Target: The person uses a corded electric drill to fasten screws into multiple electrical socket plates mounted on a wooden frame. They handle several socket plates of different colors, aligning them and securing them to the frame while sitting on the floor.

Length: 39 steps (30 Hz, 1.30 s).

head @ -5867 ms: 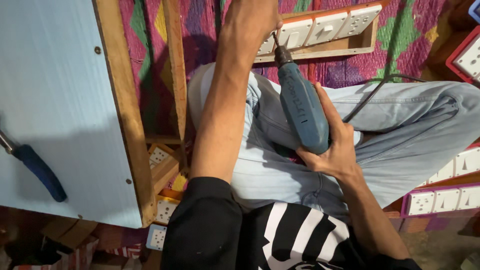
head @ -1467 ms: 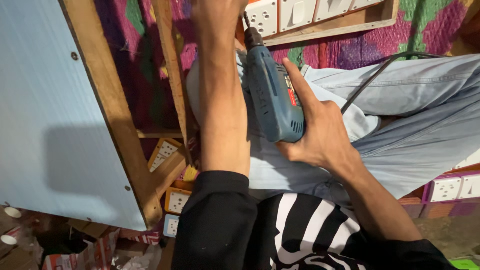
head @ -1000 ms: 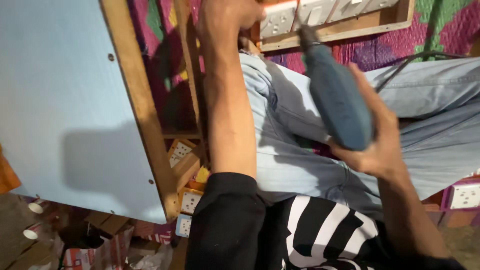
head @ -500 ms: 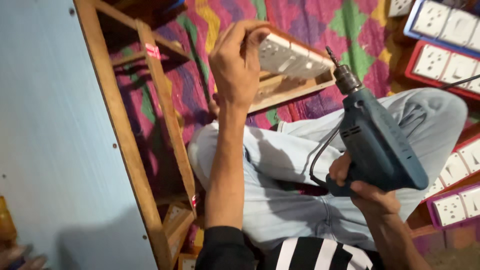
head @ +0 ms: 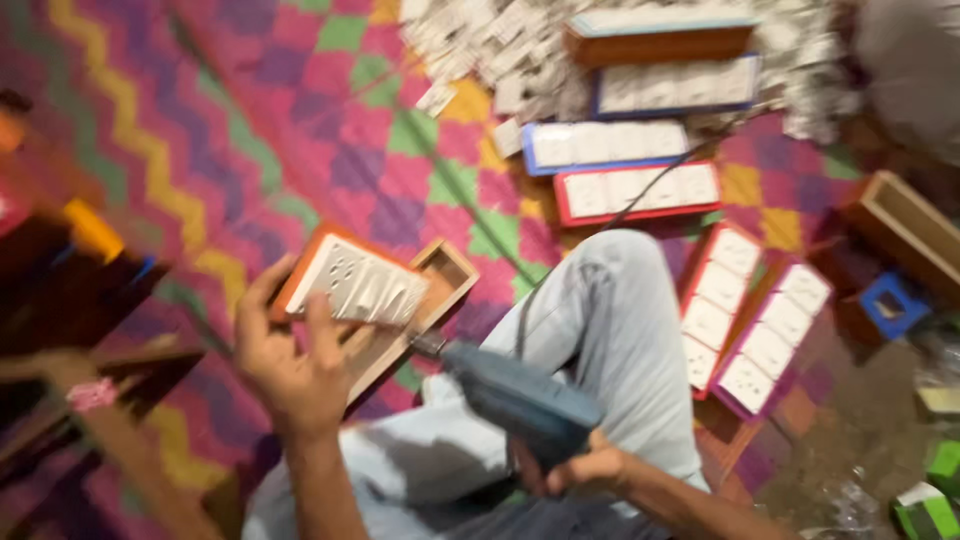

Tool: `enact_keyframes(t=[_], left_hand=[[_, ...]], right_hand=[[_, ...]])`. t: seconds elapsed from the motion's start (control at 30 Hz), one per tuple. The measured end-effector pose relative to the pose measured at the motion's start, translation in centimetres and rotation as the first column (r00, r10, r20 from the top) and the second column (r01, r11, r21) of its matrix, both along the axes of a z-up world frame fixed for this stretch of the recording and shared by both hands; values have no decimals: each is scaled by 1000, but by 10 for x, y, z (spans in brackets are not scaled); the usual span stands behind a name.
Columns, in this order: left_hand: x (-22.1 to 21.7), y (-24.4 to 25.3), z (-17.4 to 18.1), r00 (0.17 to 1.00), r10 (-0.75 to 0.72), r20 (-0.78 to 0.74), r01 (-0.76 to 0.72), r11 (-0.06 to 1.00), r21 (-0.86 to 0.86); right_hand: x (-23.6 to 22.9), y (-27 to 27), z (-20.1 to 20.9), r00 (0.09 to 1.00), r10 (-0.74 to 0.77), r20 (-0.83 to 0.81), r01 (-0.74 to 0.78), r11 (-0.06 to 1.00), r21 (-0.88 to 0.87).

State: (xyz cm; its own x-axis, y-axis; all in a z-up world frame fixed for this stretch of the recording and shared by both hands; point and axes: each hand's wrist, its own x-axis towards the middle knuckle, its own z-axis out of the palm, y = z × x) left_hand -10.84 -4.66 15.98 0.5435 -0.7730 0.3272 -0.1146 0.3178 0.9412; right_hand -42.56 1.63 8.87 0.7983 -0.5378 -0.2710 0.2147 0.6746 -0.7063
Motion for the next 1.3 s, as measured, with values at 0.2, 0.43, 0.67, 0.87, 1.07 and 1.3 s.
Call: enact_keyframes(t=[0.2, 0.43, 0.67, 0.87, 1.07, 1.3], left_hand=[[-1, 0, -25, 994, 89, 62, -94, 993, 72], [7, 9, -41, 988, 155, -28, -155, 988, 7], [15, 9, -31, 992, 125, -25, -125, 992, -1], [35, 5, -20, 930, 143, 338, -184, 978, 94], [48, 24, -43, 1000, 16, 13, -17, 995, 99], [49, 24, -31, 995, 26, 101, -32, 998, 52]], right_hand=[[8, -2, 26, 996, 84, -33, -89, 975, -206], [21, -6, 49, 998, 52, -38, -57, 983, -176], [16, -8, 52, 999, 42, -28, -47, 975, -215], [11, -18, 42, 993, 21, -115, -48, 970, -240], [22, -24, 58, 923, -57, -381, -146, 864, -482], [72, -19, 96, 911, -256, -324, -59, 695, -717]])
